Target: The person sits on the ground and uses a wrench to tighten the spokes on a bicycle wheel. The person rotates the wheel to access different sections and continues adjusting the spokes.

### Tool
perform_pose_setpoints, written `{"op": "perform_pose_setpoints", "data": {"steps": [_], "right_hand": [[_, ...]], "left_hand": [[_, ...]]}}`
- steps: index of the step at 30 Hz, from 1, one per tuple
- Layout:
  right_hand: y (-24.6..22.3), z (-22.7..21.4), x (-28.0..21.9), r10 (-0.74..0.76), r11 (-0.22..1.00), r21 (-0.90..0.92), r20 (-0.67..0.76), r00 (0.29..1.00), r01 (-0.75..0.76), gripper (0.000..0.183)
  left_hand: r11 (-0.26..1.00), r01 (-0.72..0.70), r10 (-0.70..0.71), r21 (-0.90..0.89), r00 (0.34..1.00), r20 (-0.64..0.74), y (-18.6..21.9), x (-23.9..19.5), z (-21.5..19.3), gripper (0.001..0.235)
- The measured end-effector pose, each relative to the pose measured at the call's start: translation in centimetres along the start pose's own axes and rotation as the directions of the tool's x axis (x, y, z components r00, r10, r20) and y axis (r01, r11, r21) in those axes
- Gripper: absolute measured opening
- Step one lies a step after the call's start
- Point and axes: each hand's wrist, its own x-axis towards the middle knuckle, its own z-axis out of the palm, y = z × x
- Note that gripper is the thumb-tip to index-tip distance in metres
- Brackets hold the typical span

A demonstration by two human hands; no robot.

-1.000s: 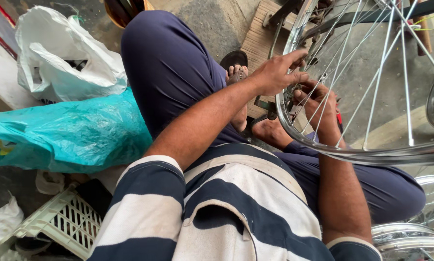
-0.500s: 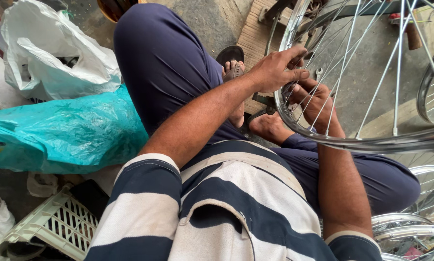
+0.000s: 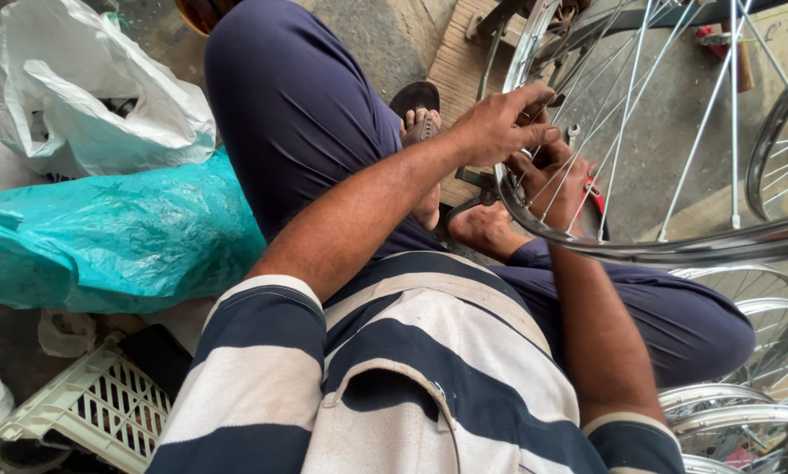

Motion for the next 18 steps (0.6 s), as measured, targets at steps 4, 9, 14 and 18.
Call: {"op": "perform_pose_setpoints", "data": {"steps": [4, 9, 14, 18], "right_hand": [[-1.2, -0.1, -0.7, 0.121, 0.991, -0.048, -0.032, 0.992, -0.123, 0.020], [-2.0, -1.8, -2.2, -0.030, 0.992, -0.120, -0.039, 0.999, 0.026, 0.020], [-2.6, -3.5, -2.5, 0.021, 0.973, 0.232, -0.061, 0.998, -0.006, 0.018], [-1.9, -3.6, -2.2, 0.059, 0.933, 0.358, -0.036, 0.998, -0.042, 0.021]], "left_hand": [[0.999, -0.030, 0.030, -0.038, 0.999, -0.011, 0.1, 0.1, -0.1, 0.074], [0.994, 0.107, -0.106, 0.016, 0.994, -0.020, 0.4, 0.4, 0.2, 0.060], [1.000, 0.011, -0.011, 0.008, 0.999, -0.046, 0.9, -0.3, 0.4, 0.034], [0.998, -0.054, 0.055, 0.028, 0.998, -0.031, 1.6, -1.1, 0.5, 0.018]]}}
